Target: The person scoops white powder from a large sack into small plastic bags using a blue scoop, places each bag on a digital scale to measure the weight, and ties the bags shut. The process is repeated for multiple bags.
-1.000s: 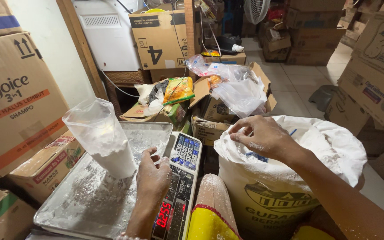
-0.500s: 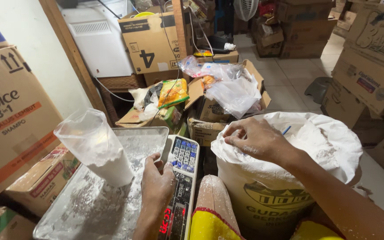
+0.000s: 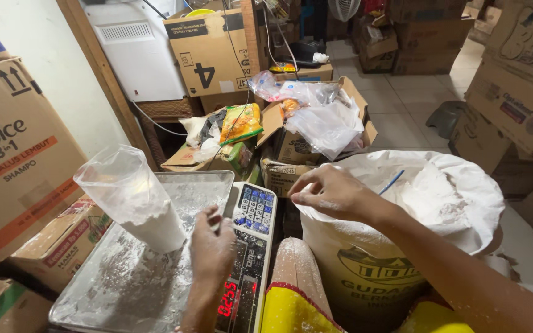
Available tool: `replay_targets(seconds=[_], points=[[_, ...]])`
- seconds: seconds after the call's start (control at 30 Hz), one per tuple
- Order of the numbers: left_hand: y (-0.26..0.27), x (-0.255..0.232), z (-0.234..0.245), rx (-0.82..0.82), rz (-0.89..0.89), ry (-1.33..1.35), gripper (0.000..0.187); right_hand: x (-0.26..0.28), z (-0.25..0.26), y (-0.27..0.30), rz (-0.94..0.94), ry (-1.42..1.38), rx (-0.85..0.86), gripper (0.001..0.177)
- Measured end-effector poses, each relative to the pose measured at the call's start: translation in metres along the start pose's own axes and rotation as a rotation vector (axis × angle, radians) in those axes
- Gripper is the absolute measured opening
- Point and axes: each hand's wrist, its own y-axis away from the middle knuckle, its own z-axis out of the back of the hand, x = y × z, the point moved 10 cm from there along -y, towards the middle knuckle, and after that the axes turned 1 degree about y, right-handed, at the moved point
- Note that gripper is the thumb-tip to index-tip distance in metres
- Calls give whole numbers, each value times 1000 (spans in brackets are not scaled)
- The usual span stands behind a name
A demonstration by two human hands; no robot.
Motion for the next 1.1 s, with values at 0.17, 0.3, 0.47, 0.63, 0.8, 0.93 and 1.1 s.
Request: replay_targets(seconds=[0.17,0.3,0.47,0.63,0.8,0.93,1.1], points=[[-7,-19,78,-453,-268,-5,21,11,-42,-30,8,-322,190,40],[-1,-52,123,-758,-587,-120,30,57,-64,-52,229,-323,230,51],[-47,-49,177,-828,-207,-174,50,102,-94,-67,375,-292,220,59],[-71,-53,182,-661,-129,-311,36,141,-113,-75,369,-320,280,72],[-65,-48,165,-542,-55,-332,11,174,-116,-72,440,-276,187,83],[-54,-64,148,-478,-188,-345,5,174,-106,-88,270,-431,18,84],[-47,-69,136,-445,-248,-296,11,146,-100,-105,-32,-460,-27,70]])
